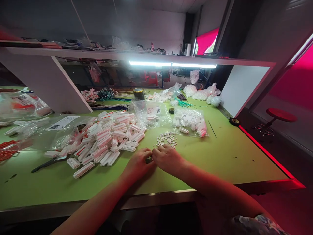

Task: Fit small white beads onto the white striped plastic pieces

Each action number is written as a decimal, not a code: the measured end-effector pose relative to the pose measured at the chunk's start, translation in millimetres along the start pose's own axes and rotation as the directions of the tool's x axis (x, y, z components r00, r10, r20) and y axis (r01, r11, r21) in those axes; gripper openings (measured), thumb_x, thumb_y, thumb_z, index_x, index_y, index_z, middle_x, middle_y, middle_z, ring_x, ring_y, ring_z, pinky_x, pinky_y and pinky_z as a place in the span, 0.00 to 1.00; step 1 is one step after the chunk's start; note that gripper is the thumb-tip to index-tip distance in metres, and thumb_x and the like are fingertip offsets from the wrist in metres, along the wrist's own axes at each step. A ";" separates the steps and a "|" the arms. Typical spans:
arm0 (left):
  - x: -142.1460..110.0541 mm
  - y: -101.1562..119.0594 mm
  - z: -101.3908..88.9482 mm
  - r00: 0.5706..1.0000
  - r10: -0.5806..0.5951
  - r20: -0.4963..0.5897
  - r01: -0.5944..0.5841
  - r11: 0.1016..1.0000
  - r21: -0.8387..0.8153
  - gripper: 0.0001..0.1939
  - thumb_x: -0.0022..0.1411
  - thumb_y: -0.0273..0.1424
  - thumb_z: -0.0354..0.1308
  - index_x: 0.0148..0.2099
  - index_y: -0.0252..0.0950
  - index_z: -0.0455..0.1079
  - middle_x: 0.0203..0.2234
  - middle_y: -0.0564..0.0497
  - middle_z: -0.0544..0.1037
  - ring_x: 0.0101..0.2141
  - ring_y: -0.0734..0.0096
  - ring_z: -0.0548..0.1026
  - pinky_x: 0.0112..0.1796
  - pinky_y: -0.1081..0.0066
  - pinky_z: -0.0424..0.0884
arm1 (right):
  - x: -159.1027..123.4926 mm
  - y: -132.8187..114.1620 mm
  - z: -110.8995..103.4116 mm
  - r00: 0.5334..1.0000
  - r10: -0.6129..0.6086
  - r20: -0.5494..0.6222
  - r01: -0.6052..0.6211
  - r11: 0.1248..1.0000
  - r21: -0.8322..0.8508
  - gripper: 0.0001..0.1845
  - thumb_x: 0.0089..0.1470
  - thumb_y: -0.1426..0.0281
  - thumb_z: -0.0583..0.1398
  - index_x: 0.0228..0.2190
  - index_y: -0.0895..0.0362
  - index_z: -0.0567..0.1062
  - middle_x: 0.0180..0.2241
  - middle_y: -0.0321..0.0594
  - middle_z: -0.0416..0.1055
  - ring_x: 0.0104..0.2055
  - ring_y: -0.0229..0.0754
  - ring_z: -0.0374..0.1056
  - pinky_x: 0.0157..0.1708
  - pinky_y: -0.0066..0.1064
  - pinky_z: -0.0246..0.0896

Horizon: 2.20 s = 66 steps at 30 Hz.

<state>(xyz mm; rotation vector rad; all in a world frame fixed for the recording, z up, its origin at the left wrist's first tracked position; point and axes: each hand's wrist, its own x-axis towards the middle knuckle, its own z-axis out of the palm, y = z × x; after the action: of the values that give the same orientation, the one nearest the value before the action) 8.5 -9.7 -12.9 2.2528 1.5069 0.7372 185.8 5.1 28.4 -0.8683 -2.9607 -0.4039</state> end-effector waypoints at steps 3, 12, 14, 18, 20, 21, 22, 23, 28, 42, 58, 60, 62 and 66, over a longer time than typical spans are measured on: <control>-0.4 0.6 -0.5 1.000 -0.018 0.004 0.019 0.999 -0.026 0.04 0.63 0.31 0.62 0.36 0.38 0.77 0.32 0.50 0.77 0.36 0.65 0.74 0.39 0.68 0.66 | -2.6 3.7 1.3 0.999 0.032 0.006 -0.032 0.998 0.045 0.11 0.65 0.79 0.55 0.37 0.60 0.77 0.37 0.46 0.73 0.38 0.46 0.66 0.37 0.37 0.59; -0.2 0.0 -1.0 0.999 -0.042 0.015 0.043 0.999 -0.032 0.12 0.65 0.40 0.61 0.41 0.38 0.80 0.34 0.48 0.78 0.36 0.63 0.75 0.39 0.66 0.67 | -11.8 19.1 18.8 0.971 0.239 0.001 -0.224 0.909 0.351 0.10 0.67 0.77 0.56 0.39 0.58 0.77 0.39 0.41 0.73 0.36 0.38 0.69 0.36 0.28 0.59; 0.0 0.4 -1.7 0.999 -0.048 0.018 0.049 0.998 -0.029 0.11 0.64 0.40 0.62 0.41 0.38 0.80 0.34 0.48 0.78 0.37 0.62 0.75 0.39 0.66 0.67 | -12.3 20.2 21.5 0.968 0.253 -0.008 -0.231 0.895 0.382 0.10 0.67 0.77 0.55 0.39 0.58 0.77 0.39 0.41 0.73 0.38 0.38 0.70 0.37 0.28 0.60; -0.1 1.3 -2.4 0.998 -0.052 0.017 0.053 0.998 -0.031 0.09 0.64 0.37 0.63 0.41 0.38 0.80 0.35 0.49 0.78 0.37 0.63 0.75 0.40 0.67 0.67 | -11.9 20.4 23.1 0.960 0.280 -0.007 -0.251 0.870 0.425 0.11 0.68 0.76 0.54 0.40 0.58 0.77 0.40 0.41 0.73 0.39 0.38 0.71 0.38 0.28 0.61; -0.2 1.8 -2.5 0.999 -0.049 0.018 0.050 0.998 -0.031 0.09 0.64 0.37 0.63 0.41 0.38 0.80 0.35 0.49 0.78 0.37 0.63 0.75 0.39 0.67 0.67 | -11.1 19.4 22.6 0.961 0.277 0.006 -0.255 0.874 0.414 0.11 0.68 0.76 0.55 0.40 0.58 0.77 0.40 0.41 0.73 0.39 0.39 0.71 0.37 0.28 0.61; -0.2 2.0 -2.5 0.999 -0.045 0.019 0.045 0.999 -0.030 0.09 0.65 0.37 0.63 0.40 0.38 0.80 0.34 0.49 0.78 0.37 0.63 0.75 0.39 0.67 0.67 | -10.6 18.6 22.3 0.963 0.270 0.015 -0.254 0.880 0.401 0.10 0.68 0.76 0.55 0.39 0.58 0.77 0.40 0.41 0.74 0.39 0.39 0.71 0.37 0.28 0.61; -0.1 2.2 -2.5 0.999 -0.040 0.021 0.041 0.999 -0.029 0.09 0.65 0.37 0.63 0.40 0.38 0.80 0.34 0.49 0.78 0.37 0.63 0.75 0.39 0.67 0.67 | -10.1 17.9 22.0 0.964 0.265 0.023 -0.253 0.885 0.390 0.10 0.67 0.77 0.55 0.39 0.58 0.77 0.40 0.42 0.74 0.39 0.39 0.71 0.37 0.28 0.61; 0.0 2.4 -2.5 0.999 -0.037 0.022 0.038 0.999 -0.026 0.09 0.64 0.37 0.63 0.39 0.38 0.80 0.34 0.49 0.78 0.37 0.63 0.75 0.39 0.67 0.67 | -9.7 17.3 22.0 0.963 0.267 0.026 -0.256 0.886 0.387 0.10 0.67 0.77 0.56 0.39 0.58 0.77 0.40 0.42 0.74 0.39 0.39 0.71 0.36 0.28 0.61; 0.3 3.3 -3.3 0.999 -0.041 0.030 0.041 0.999 -0.015 0.09 0.64 0.36 0.64 0.41 0.38 0.80 0.35 0.48 0.78 0.37 0.63 0.76 0.40 0.67 0.67 | -10.6 20.8 25.9 0.930 0.366 -0.028 -0.289 0.777 0.558 0.06 0.64 0.76 0.60 0.39 0.57 0.78 0.39 0.40 0.75 0.40 0.39 0.72 0.40 0.28 0.62; -6.7 6.3 -4.9 0.988 0.143 0.050 -0.151 0.954 0.260 0.18 0.75 0.39 0.48 0.52 0.44 0.79 0.34 0.47 0.76 0.34 0.64 0.73 0.38 0.66 0.68 | -5.9 37.4 43.1 0.902 0.423 -0.088 -0.321 0.792 0.519 0.08 0.64 0.74 0.61 0.35 0.56 0.80 0.37 0.40 0.75 0.39 0.40 0.71 0.38 0.28 0.60; -4.5 0.9 -2.1 0.999 -0.026 0.026 0.023 0.995 0.099 0.10 0.68 0.36 0.61 0.47 0.39 0.79 0.38 0.49 0.79 0.40 0.62 0.77 0.42 0.67 0.68 | -7.6 26.8 38.9 0.899 0.354 -0.258 -0.115 0.758 0.642 0.09 0.67 0.75 0.56 0.37 0.57 0.76 0.37 0.40 0.73 0.42 0.40 0.70 0.43 0.29 0.64; -4.1 1.2 -1.6 0.999 -0.031 0.025 0.028 0.996 0.086 0.09 0.68 0.36 0.61 0.44 0.39 0.79 0.37 0.50 0.79 0.39 0.63 0.76 0.42 0.68 0.68 | -9.2 23.0 34.6 0.924 0.298 -0.241 -0.115 0.816 0.566 0.09 0.68 0.76 0.55 0.38 0.57 0.76 0.38 0.41 0.73 0.41 0.40 0.70 0.42 0.29 0.64; -3.9 1.9 -1.7 0.999 -0.037 0.024 0.035 0.997 0.073 0.08 0.68 0.37 0.61 0.43 0.39 0.79 0.36 0.50 0.78 0.39 0.64 0.76 0.41 0.68 0.67 | -9.8 19.5 31.8 0.946 0.251 -0.206 -0.135 0.881 0.454 0.09 0.67 0.76 0.56 0.38 0.57 0.76 0.39 0.41 0.73 0.40 0.40 0.70 0.40 0.30 0.62; -3.5 3.7 -3.1 0.998 -0.058 0.022 0.056 0.997 0.061 0.08 0.67 0.37 0.61 0.41 0.39 0.79 0.35 0.50 0.78 0.38 0.65 0.76 0.40 0.69 0.66 | -8.6 14.1 27.3 0.972 0.186 -0.145 -0.151 0.962 0.226 0.08 0.67 0.76 0.57 0.38 0.57 0.76 0.38 0.41 0.73 0.37 0.41 0.68 0.38 0.32 0.60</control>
<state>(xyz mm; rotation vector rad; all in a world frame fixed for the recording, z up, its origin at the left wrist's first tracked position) 8.4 -14.3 -9.2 2.2437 1.5957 0.6545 201.8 19.0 4.5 -0.9976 -2.6896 -0.1389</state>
